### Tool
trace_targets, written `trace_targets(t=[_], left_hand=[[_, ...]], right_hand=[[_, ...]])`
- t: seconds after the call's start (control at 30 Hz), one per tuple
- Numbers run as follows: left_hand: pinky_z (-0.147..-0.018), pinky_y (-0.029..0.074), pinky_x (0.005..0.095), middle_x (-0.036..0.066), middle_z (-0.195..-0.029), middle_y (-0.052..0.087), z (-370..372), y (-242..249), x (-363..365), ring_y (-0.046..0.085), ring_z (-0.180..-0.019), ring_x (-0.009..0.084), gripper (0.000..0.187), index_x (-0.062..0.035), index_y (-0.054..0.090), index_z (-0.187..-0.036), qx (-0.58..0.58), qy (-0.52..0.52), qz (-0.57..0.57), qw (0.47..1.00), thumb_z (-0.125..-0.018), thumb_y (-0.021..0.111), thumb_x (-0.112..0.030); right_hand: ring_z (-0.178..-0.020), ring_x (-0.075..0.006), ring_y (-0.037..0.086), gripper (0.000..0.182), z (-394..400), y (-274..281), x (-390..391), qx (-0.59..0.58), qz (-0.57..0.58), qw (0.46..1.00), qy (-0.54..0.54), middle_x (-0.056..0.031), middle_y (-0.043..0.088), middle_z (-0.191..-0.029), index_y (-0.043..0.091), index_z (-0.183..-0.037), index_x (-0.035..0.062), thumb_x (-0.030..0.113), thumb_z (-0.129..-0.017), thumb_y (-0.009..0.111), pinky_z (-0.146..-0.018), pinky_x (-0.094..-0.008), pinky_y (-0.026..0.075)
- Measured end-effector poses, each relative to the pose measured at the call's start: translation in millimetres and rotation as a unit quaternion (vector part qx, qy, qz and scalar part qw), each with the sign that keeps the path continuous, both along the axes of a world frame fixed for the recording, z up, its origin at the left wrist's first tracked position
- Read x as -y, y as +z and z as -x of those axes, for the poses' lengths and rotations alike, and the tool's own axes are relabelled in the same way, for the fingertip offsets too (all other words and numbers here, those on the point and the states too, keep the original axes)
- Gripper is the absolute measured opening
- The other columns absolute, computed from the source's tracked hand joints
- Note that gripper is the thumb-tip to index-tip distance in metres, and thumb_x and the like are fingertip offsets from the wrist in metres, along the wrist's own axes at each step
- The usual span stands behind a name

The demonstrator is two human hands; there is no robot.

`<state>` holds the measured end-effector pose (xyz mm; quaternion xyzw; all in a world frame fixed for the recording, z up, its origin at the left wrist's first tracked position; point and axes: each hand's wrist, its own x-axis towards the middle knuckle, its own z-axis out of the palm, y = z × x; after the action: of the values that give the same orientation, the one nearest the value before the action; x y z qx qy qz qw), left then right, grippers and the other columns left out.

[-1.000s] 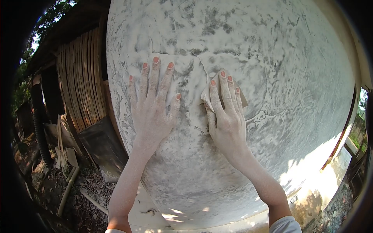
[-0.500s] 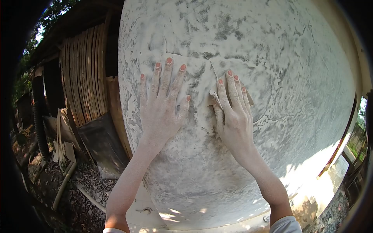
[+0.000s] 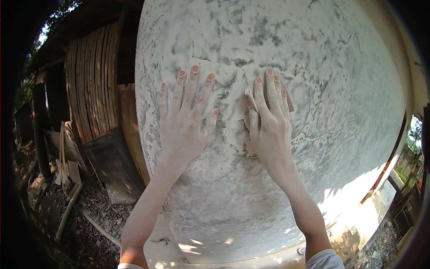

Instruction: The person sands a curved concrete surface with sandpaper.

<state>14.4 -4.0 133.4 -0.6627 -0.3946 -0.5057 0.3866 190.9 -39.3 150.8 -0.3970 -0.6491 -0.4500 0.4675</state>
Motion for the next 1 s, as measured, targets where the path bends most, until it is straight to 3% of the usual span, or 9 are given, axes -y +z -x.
trace_targets(t=[0.17,0.33,0.53,0.67,0.9,1.0], left_hand=[[-0.117,0.010,0.0499,0.004,-0.155,0.021,1,-3,-1,0.018,-0.143,0.0231,0.061,-0.0250,0.029,-0.147,0.002,0.001,0.008,1.000,-0.091,0.051,-0.035],[-0.117,0.010,0.0498,0.004,-0.155,0.021,1,-6,-2,0.018,-0.143,0.0232,0.059,-0.0255,0.029,-0.148,-0.003,0.012,0.005,1.000,-0.093,0.048,-0.036],[-0.117,0.009,0.0489,0.003,-0.155,0.022,7,-16,1,0.018,-0.143,0.0223,0.062,-0.0271,0.026,-0.149,-0.014,0.005,0.028,1.000,-0.092,0.050,-0.037],[-0.117,0.009,0.0486,0.002,-0.155,0.021,10,-19,-1,0.018,-0.143,0.0218,0.064,-0.0274,0.024,-0.149,-0.022,0.006,0.028,0.999,-0.092,0.050,-0.038],[-0.118,0.008,0.0483,0.002,-0.155,0.021,14,-23,0,0.018,-0.143,0.0208,0.062,-0.0285,0.023,-0.149,-0.013,-0.007,0.038,0.999,-0.093,0.049,-0.039],[-0.117,0.008,0.0485,0.001,-0.155,0.020,13,-22,-1,0.018,-0.143,0.0206,0.062,-0.0287,0.023,-0.149,-0.017,-0.009,0.042,0.999,-0.094,0.047,-0.039]], right_hand=[[-0.137,-0.0373,0.030,0.048,6,-42,-1,0.015,0.040,0.999,0.024,-0.0205,0.032,-0.148,0.045,-0.137,0.0007,0.008,-0.090,0.055,-0.111,-0.0500,0.027],[-0.137,-0.0362,0.032,0.049,11,-14,-3,0.023,0.020,0.999,0.033,-0.0220,0.034,-0.147,0.045,-0.137,0.0003,0.008,-0.089,0.055,-0.111,-0.0490,0.027],[-0.136,-0.0354,0.034,0.049,9,-43,2,0.036,0.047,0.998,0.009,-0.0210,0.036,-0.146,0.045,-0.137,0.0014,0.008,-0.090,0.055,-0.111,-0.0480,0.027],[-0.135,-0.0355,0.035,0.049,11,-12,-4,0.028,0.006,0.999,0.017,-0.0206,0.036,-0.146,0.045,-0.138,0.0036,0.008,-0.090,0.056,-0.111,-0.0473,0.027],[-0.136,-0.0356,0.034,0.042,7,-47,-1,0.029,0.043,0.999,-0.015,-0.0200,0.036,-0.146,0.049,-0.134,0.0021,0.008,-0.093,0.053,-0.111,-0.0472,0.028],[-0.136,-0.0359,0.033,0.041,8,-11,-4,0.023,0.000,1.000,-0.005,-0.0207,0.037,-0.145,0.049,-0.134,0.0013,0.008,-0.093,0.053,-0.111,-0.0475,0.027]])
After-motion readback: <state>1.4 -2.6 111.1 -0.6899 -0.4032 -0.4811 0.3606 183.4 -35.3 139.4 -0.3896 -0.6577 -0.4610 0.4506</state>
